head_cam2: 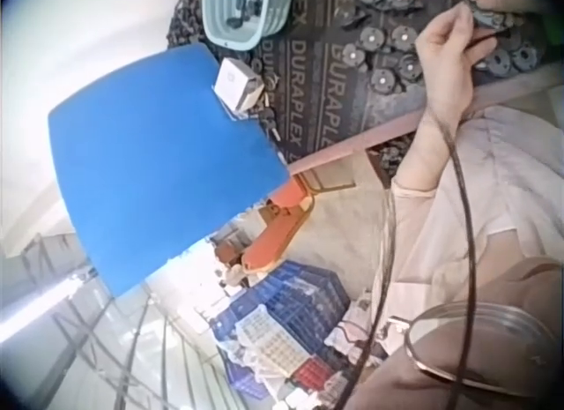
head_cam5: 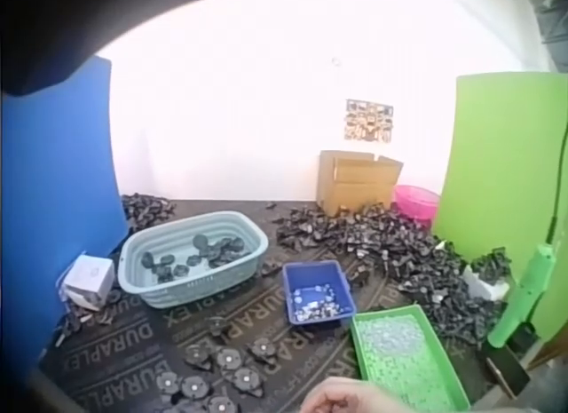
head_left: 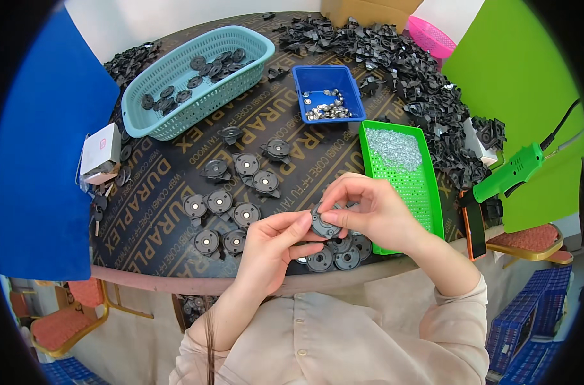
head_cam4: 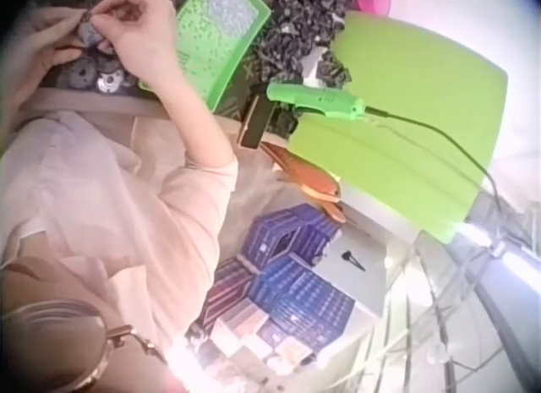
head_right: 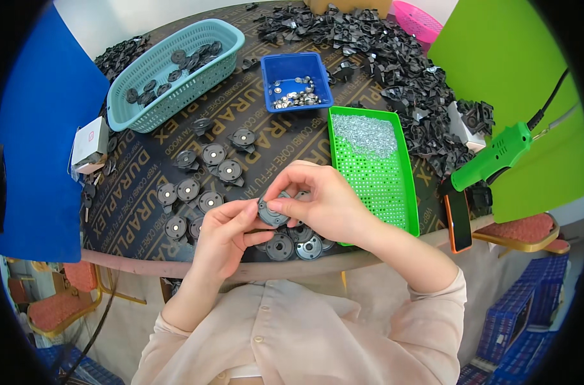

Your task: Assemble toy parts by inserting and tightening screws with an electric screwdriver.

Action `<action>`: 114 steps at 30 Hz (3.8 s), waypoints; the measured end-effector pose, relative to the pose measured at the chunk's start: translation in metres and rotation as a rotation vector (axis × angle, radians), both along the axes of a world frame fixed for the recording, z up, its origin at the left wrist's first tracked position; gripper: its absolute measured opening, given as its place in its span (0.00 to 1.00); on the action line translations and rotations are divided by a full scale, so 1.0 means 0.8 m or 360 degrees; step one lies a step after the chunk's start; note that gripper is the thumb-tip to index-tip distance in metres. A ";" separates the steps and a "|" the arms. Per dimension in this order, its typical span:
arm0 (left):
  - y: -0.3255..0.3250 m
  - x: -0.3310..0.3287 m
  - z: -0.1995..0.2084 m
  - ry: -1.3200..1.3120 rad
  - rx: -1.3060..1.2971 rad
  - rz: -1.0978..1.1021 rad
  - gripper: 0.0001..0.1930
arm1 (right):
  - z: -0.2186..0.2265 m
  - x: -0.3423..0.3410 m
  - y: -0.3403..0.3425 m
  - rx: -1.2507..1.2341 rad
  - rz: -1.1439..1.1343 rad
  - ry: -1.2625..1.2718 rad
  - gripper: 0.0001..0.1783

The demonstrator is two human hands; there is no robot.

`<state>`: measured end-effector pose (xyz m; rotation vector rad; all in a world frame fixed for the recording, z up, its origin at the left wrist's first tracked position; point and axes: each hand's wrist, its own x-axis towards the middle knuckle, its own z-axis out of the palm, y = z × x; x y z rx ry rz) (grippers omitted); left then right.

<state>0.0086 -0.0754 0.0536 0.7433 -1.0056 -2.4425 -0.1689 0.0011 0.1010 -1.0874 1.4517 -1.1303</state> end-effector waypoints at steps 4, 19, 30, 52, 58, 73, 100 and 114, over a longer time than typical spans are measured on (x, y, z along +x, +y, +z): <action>0.002 -0.003 0.005 0.0227 0.0272 -0.0013 0.14 | -0.004 -0.003 0.000 -0.0002 -0.0056 -0.0038 0.06; -0.001 0.015 -0.002 0.0281 0.0331 0.0231 0.07 | -0.020 -0.196 -0.120 -0.0353 -0.0751 0.1697 0.16; -0.012 0.035 0.003 0.0201 0.0335 0.0115 0.09 | -0.069 -0.291 -0.158 0.0145 -0.0802 0.1203 0.07; 0.008 0.006 -0.006 0.0209 0.0424 0.0130 0.12 | 0.013 -0.020 0.001 -0.0587 -0.0147 0.0740 0.16; 0.018 -0.002 0.002 0.0200 0.0461 0.0086 0.12 | -0.010 0.009 0.028 -0.0410 -0.0396 0.0433 0.15; -0.035 0.104 0.014 -0.0399 -0.1602 0.1004 0.14 | 0.028 -0.098 -0.019 -0.0207 -0.0522 0.1287 0.17; -0.063 0.191 -0.027 -0.1009 -0.3334 0.0892 0.11 | -0.036 -0.160 -0.182 -0.0302 -0.0183 0.1728 0.13; -0.080 0.196 -0.020 -0.1451 -0.2728 0.0386 0.11 | -0.060 -0.171 -0.220 0.0074 0.0236 0.1654 0.11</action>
